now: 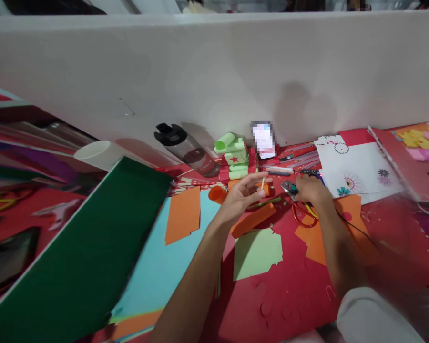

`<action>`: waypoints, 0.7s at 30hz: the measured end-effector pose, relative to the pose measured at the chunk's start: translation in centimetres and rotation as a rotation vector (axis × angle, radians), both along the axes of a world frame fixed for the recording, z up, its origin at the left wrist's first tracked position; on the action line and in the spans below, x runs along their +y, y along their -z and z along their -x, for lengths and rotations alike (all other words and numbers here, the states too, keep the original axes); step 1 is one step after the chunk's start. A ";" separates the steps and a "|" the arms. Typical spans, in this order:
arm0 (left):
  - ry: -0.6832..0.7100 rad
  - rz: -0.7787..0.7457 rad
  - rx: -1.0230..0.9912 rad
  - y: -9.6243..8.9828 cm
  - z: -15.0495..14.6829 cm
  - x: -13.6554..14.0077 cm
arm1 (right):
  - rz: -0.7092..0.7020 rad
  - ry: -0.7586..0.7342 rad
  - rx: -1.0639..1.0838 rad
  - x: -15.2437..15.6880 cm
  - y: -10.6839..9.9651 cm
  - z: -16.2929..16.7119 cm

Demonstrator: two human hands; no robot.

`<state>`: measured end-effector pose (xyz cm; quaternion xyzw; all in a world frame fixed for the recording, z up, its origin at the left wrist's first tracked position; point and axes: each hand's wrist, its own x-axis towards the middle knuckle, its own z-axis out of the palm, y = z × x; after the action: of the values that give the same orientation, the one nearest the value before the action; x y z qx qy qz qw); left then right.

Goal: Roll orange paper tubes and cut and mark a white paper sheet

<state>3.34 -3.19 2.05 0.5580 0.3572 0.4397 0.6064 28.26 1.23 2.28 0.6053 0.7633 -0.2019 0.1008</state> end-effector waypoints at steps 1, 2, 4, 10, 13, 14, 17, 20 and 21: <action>-0.006 0.000 -0.009 0.1 0.0 0.1 | -0.003 0.003 -0.013 0.0 -0.2 0.0; -0.013 -0.001 -0.017 0.2 0.1 0.1 | -0.009 0.007 -0.018 0.1 -0.5 0.0; -0.026 -0.005 -0.025 0.3 0.2 0.2 | -0.029 0.008 0.041 0.1 -1.0 -0.1; -0.060 -0.019 -0.005 -0.1 0.1 0.1 | -0.079 0.070 0.541 0.3 -2.0 -1.5; -0.089 -0.041 -0.022 -0.3 0.0 0.1 | 0.005 0.173 0.883 0.6 -1.8 -2.2; -0.101 -0.047 -0.033 -0.3 -0.1 0.1 | 0.065 0.227 1.012 0.7 -1.6 -2.3; -0.135 -0.067 -0.055 -0.4 -0.1 0.2 | 0.248 0.333 1.398 0.9 -1.6 -2.4; -0.146 -0.089 -0.052 -0.4 0.0 0.2 | 0.353 0.355 1.585 0.8 -2.0 -2.5; -0.147 -0.096 -0.048 -0.4 0.0 0.2 | 0.371 0.359 1.604 0.7 -2.1 -2.5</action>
<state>3.35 -3.02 2.45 0.5478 0.3611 0.5130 0.5535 30.78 1.92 4.41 0.3645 0.4502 -0.7058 -0.4077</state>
